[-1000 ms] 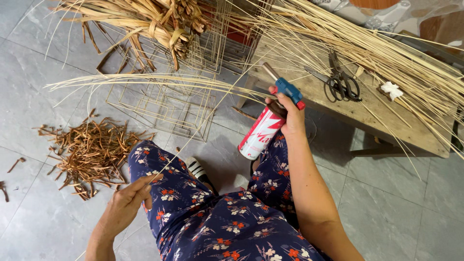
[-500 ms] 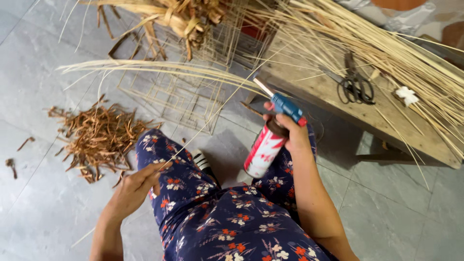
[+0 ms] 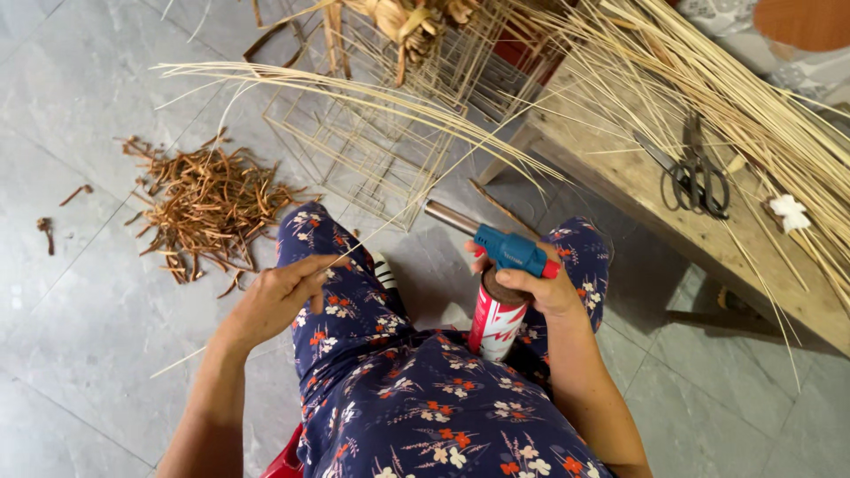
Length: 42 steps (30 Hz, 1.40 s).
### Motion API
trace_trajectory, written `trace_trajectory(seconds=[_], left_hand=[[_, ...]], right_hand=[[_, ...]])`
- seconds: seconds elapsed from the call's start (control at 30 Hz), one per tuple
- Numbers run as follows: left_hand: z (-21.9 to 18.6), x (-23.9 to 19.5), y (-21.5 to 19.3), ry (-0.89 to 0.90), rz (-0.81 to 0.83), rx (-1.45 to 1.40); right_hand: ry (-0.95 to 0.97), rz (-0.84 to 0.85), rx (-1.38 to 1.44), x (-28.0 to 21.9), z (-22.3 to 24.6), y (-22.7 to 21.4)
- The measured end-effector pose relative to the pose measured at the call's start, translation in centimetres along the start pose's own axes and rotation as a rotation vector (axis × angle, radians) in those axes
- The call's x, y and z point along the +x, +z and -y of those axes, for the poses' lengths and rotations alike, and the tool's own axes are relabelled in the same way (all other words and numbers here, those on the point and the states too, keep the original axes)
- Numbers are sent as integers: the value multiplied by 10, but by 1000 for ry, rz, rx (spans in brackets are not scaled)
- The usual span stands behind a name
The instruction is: The person sits on the floor and uses a handheld blowtorch to heat thin bamboo strips one by one. They hold each strip with one hand and apply the flame along its length with the other, then place the heated strip onto a wire basket frame.
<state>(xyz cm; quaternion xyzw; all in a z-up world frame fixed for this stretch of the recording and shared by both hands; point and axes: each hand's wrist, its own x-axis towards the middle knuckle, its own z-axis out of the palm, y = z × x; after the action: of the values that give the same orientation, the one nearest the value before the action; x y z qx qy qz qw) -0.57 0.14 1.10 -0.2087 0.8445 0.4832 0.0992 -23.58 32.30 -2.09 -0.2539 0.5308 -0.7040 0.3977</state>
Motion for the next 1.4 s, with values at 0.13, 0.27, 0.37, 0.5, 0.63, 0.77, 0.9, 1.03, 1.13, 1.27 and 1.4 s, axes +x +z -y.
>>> trace_trajectory(seconds=[0.13, 0.27, 0.37, 0.5, 0.63, 0.77, 0.9, 1.03, 1.13, 1.27, 1.4], left_hand=[[4, 0, 0, 41, -34, -10], [13, -7, -10, 16, -94, -15], [25, -16, -27, 8, -145, -48], [41, -29, -59, 267, -226, -22], [40, -41, -80, 401, -252, -549], [12, -30, -89, 698, -381, -908], [-26, 23, -122, 315, -703, -1010], [-54, 91, -168, 533, -733, -1127], [-64, 156, -201, 704, -697, -1247], [-79, 289, -215, 897, -568, -1520], [-124, 416, -168, 814, -688, -1376]], right_hand=[[36, -28, 20, -1, -7, -1], [-24, -171, 132, -2, -14, -21], [-41, -256, 212, -8, -14, -41], [-85, -278, 232, -16, -14, -63], [-99, -285, 217, -18, -18, -70], [-74, -281, 254, -8, -27, -73], [-46, -278, 244, 4, -38, -80], [-24, -270, 257, 13, -52, -94], [-35, -265, 256, 15, -62, -104], [24, -241, 275, 12, -71, -110], [89, -194, 352, 16, -72, -111]])
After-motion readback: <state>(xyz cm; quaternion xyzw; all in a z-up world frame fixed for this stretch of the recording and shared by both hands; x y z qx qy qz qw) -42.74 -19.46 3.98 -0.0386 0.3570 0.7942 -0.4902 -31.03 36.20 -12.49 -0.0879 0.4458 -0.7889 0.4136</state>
